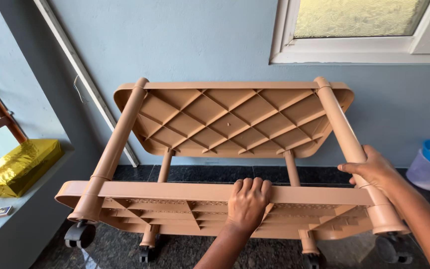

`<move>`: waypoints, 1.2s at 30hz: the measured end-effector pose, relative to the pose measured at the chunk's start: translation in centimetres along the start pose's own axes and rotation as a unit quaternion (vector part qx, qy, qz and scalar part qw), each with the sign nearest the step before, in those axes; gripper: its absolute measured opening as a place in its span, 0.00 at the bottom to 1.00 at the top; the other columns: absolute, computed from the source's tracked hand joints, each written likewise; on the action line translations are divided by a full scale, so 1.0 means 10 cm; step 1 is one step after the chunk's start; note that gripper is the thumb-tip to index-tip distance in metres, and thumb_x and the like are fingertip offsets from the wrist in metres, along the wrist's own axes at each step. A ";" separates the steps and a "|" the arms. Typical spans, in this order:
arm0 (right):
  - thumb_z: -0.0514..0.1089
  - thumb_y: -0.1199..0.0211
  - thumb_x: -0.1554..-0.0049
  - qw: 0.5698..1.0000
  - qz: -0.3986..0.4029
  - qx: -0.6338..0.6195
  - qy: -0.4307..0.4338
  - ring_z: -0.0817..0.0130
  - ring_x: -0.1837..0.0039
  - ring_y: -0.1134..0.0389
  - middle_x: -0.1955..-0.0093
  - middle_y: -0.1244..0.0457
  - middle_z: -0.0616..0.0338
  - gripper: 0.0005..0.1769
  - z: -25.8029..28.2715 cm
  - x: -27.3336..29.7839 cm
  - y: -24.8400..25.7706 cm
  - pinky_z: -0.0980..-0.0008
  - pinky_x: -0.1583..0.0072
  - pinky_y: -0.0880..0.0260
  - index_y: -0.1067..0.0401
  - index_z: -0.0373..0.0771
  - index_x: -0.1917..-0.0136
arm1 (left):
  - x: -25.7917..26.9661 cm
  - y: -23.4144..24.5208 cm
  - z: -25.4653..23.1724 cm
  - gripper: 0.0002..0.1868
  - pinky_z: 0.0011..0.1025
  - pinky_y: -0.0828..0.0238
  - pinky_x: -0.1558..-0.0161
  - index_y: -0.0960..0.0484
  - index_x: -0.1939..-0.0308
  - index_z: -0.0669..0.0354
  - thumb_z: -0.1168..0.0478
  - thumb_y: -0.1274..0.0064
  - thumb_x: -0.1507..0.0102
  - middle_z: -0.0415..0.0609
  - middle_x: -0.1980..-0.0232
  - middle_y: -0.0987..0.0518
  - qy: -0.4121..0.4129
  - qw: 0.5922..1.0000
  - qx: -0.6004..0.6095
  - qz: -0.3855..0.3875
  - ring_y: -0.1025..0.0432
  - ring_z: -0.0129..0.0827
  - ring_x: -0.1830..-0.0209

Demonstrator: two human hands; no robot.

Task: The person assembles a two-tier plastic rolling cart by inserting four legs into the base, attaching caster wheels, and flipping the unit upright. The cart is placed on a tiled floor next to a wall.

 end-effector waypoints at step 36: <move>0.50 0.29 0.49 0.980 -0.166 0.031 0.101 0.54 0.59 0.22 0.52 0.28 0.45 0.40 -0.68 2.40 0.38 0.57 0.51 0.22 0.42 0.41 0.28 | 1.82 0.97 -0.44 0.16 0.44 0.28 0.51 0.27 0.46 0.66 0.64 0.51 0.37 0.56 0.51 0.22 -0.053 0.971 -0.011 0.232 0.25 0.46 0.51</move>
Point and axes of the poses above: each hand's wrist, its own x-axis away from the middle knuckle, its own y-axis out of the back of the hand, z = x × y, the point moved 7 cm from there along -x, towards the middle knuckle
